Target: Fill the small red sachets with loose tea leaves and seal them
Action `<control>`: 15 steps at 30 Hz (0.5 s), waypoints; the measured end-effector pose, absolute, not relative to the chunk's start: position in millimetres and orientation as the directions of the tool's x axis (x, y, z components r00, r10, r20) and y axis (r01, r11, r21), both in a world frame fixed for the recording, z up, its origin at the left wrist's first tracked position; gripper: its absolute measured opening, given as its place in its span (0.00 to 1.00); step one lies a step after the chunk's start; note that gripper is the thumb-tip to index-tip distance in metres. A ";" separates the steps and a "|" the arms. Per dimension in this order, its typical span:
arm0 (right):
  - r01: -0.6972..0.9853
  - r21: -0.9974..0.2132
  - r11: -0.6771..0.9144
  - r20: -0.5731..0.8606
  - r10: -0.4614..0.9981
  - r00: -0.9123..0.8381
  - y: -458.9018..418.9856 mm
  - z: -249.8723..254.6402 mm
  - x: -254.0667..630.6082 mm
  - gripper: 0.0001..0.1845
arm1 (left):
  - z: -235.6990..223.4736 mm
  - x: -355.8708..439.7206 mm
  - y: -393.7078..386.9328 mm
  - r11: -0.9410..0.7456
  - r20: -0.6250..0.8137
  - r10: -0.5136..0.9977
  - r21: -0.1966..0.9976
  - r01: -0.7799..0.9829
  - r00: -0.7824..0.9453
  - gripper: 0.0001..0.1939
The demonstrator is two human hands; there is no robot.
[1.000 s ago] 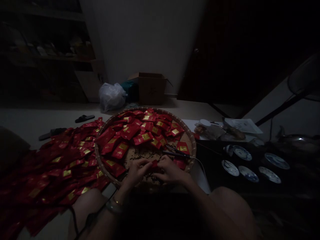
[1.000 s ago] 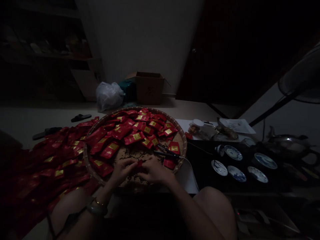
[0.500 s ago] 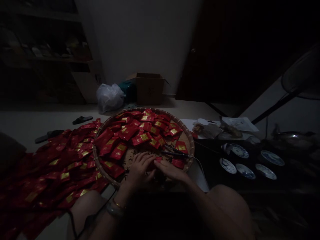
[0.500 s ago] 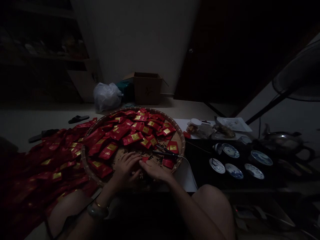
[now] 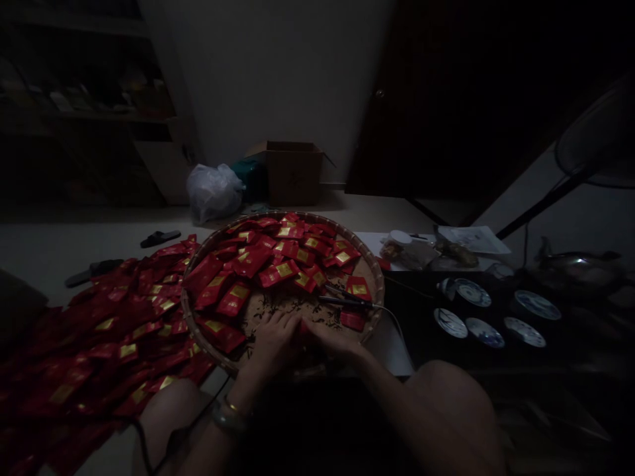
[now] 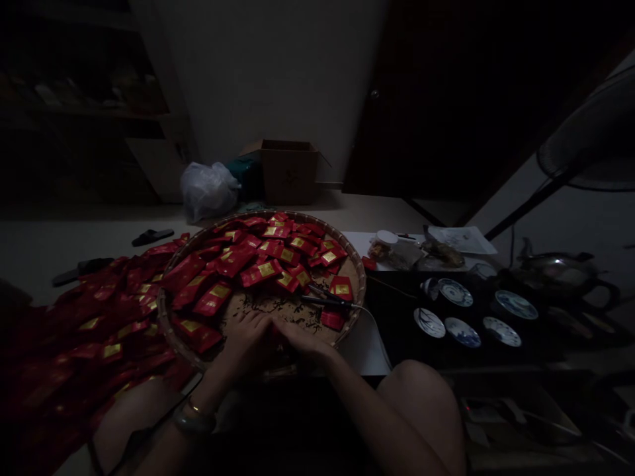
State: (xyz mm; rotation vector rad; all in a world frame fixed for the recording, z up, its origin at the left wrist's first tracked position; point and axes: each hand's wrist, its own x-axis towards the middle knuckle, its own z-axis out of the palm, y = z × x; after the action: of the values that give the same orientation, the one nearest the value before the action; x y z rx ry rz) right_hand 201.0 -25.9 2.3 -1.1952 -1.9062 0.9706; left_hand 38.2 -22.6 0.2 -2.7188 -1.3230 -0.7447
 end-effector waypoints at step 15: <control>0.750 -0.661 0.036 -0.251 0.931 -0.266 -9.6 -5.6 247.2 0.20 | 17.7 19.0 -17.8 -0.415 0.240 0.908 0.411 0.812 0.343 0.17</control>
State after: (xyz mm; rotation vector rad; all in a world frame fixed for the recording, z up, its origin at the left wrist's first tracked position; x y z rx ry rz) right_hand 247.2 -9.6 -5.6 -1.7270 -2.0646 1.0529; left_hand 19.0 -17.8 17.7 -2.7464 -1.7903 -0.7424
